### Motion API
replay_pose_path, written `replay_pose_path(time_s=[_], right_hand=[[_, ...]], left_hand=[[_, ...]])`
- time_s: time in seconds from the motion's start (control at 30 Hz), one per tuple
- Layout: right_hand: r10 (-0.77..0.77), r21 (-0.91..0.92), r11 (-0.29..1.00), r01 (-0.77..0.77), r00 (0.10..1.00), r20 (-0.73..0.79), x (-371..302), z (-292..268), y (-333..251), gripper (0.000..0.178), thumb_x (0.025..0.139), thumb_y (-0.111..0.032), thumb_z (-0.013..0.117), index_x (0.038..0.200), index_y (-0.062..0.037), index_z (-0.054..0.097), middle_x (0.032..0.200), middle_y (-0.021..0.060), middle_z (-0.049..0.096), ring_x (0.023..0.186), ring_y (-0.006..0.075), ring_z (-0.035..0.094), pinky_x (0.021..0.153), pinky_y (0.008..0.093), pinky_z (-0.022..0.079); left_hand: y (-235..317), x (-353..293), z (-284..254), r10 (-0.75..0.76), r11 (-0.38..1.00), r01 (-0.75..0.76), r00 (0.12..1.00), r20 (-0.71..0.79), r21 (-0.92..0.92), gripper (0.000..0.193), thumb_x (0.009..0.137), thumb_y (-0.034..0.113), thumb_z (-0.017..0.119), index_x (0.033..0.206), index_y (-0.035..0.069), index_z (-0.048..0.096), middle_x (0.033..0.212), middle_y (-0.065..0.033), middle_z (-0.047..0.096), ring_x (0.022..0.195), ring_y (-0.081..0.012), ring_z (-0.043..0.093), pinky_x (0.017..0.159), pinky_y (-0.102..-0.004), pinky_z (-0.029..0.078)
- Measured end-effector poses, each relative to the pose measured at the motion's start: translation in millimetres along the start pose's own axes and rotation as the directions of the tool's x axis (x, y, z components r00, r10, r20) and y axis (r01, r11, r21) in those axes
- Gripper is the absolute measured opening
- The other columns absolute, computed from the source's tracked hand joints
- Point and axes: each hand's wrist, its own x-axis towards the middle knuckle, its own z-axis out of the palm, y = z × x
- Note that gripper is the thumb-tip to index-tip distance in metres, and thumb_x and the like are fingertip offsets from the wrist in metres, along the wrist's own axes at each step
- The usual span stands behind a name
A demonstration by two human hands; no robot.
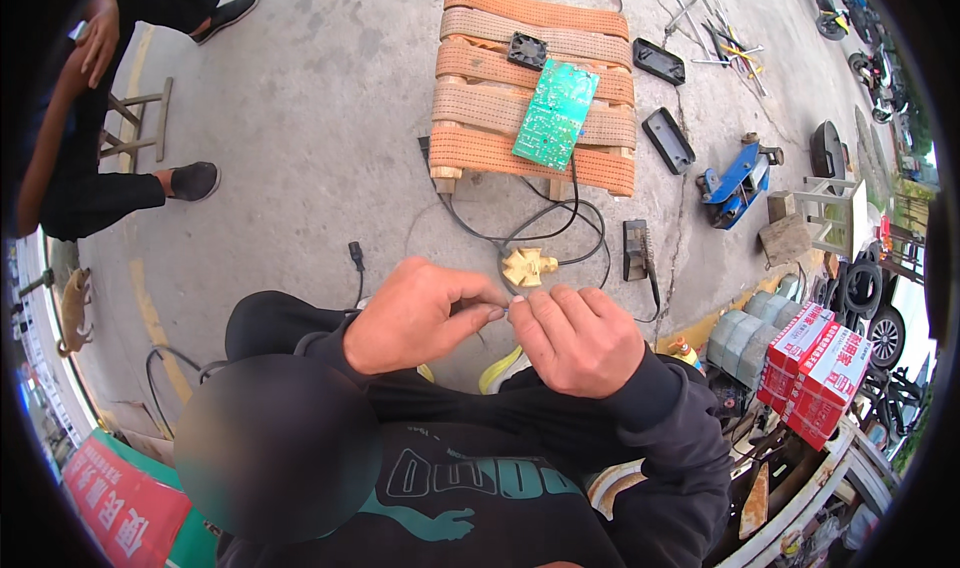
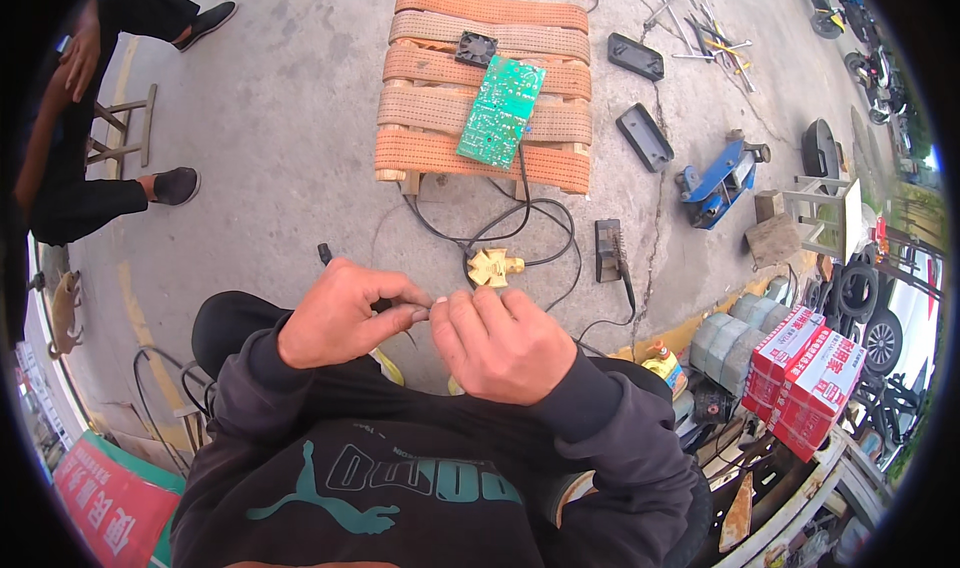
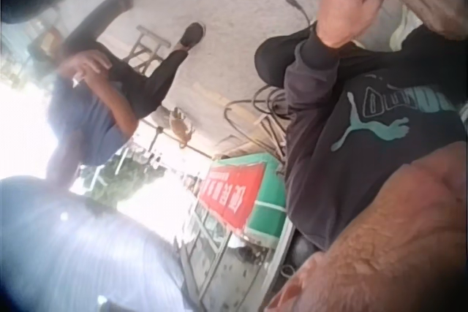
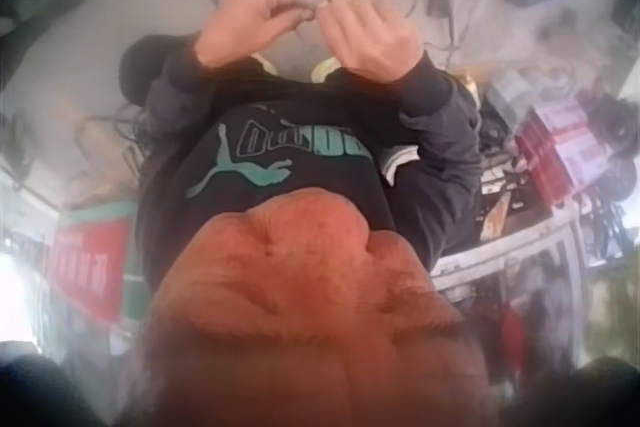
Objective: The person sits on the ground and uses a soldering iron to attach wires to a green circuit board. They cut a wire with scissors, strip the ends, and solder them to the board and a small fan component.
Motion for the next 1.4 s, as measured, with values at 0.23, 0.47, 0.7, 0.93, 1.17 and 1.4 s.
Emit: replay_pose_path(time_s=[0.23, 0.47, 0.7, 0.93, 1.17, 1.4], right_hand=[[0.276, 0.332, 0.895, -0.297, 0.955, 0.111, -13, 11, 6, 0.012, 0.089, -0.014, 0.071, 0.094, -0.0038, 0.066, 0.083, 0.0046, 0.067, 0.068, 0.0182, 0.065, 0.055, 0.0310, 0.048], [0.189, 0.423, -0.763, -0.489, 0.457, 0.869, -19, 21, 35, 0.029, 0.105, -0.024, 0.061, 0.084, -0.0037, 0.062, 0.066, 0.0022, 0.061, 0.053, 0.0108, 0.061, 0.050, 0.0231, 0.045], [0.473, 0.576, 0.704, -0.416, 0.879, 0.056, -5, 2, 24, 0.046, 0.087, -0.028, 0.077, 0.123, -0.0033, 0.062, 0.106, 0.0152, 0.068, 0.091, 0.0332, 0.069, 0.075, 0.0395, 0.057], [0.138, 0.225, 0.969, -0.106, 0.981, -0.134, -4, 16, 14, 0.033, 0.077, -0.013, 0.071, 0.108, -0.0026, 0.070, 0.101, 0.0097, 0.068, 0.086, 0.0234, 0.070, 0.066, 0.0327, 0.055], [0.206, 0.334, 0.930, -0.154, 0.970, -0.127, 0, 7, 16, 0.031, 0.071, -0.007, 0.073, 0.101, 0.0001, 0.071, 0.094, 0.0107, 0.071, 0.081, 0.0259, 0.072, 0.063, 0.0340, 0.057], [0.081, 0.204, 0.978, -0.051, 0.986, -0.145, -5, 5, 10, 0.030, 0.075, -0.011, 0.070, 0.102, 0.0004, 0.070, 0.097, 0.0116, 0.068, 0.082, 0.0225, 0.068, 0.061, 0.0306, 0.050]], left_hand=[[1, 15, 11, -0.073, 0.997, 0.074, 0.996, -0.043, 0.026, 0.011, 0.086, 0.004, 0.079, 0.094, -0.001, 0.075, 0.080, -0.0130, 0.076, 0.069, -0.0158, 0.073, 0.063, -0.0280, 0.055], [-2, 23, 17, -0.218, 0.959, 0.202, 0.974, -0.057, -0.200, 0.013, 0.090, 0.007, 0.078, 0.096, -0.003, 0.074, 0.079, -0.0071, 0.075, 0.071, -0.0105, 0.071, 0.066, -0.0262, 0.056], [-6, 28, 0, -0.356, 0.747, 0.253, 0.933, -0.049, -0.615, 0.018, 0.097, 0.012, 0.070, 0.109, 0.000, 0.067, 0.093, -0.0072, 0.074, 0.074, -0.0104, 0.067, 0.068, -0.0250, 0.055], [-1, 25, -1, -0.339, 0.741, 0.202, 0.936, -0.097, -0.641, 0.018, 0.099, 0.014, 0.069, 0.109, 0.000, 0.065, 0.094, -0.0060, 0.072, 0.077, -0.0111, 0.068, 0.069, -0.0253, 0.053], [-9, 14, -11, -0.143, 0.679, 0.083, 0.989, -0.021, -0.729, 0.019, 0.100, 0.018, 0.069, 0.097, 0.001, 0.064, 0.081, -0.0040, 0.068, 0.075, -0.0122, 0.068, 0.067, -0.0255, 0.051], [16, 12, -8, -0.177, 0.921, 0.192, 0.981, 0.076, -0.338, 0.013, 0.098, 0.011, 0.067, 0.101, -0.001, 0.065, 0.077, -0.0048, 0.063, 0.074, -0.0141, 0.066, 0.067, -0.0272, 0.048]])
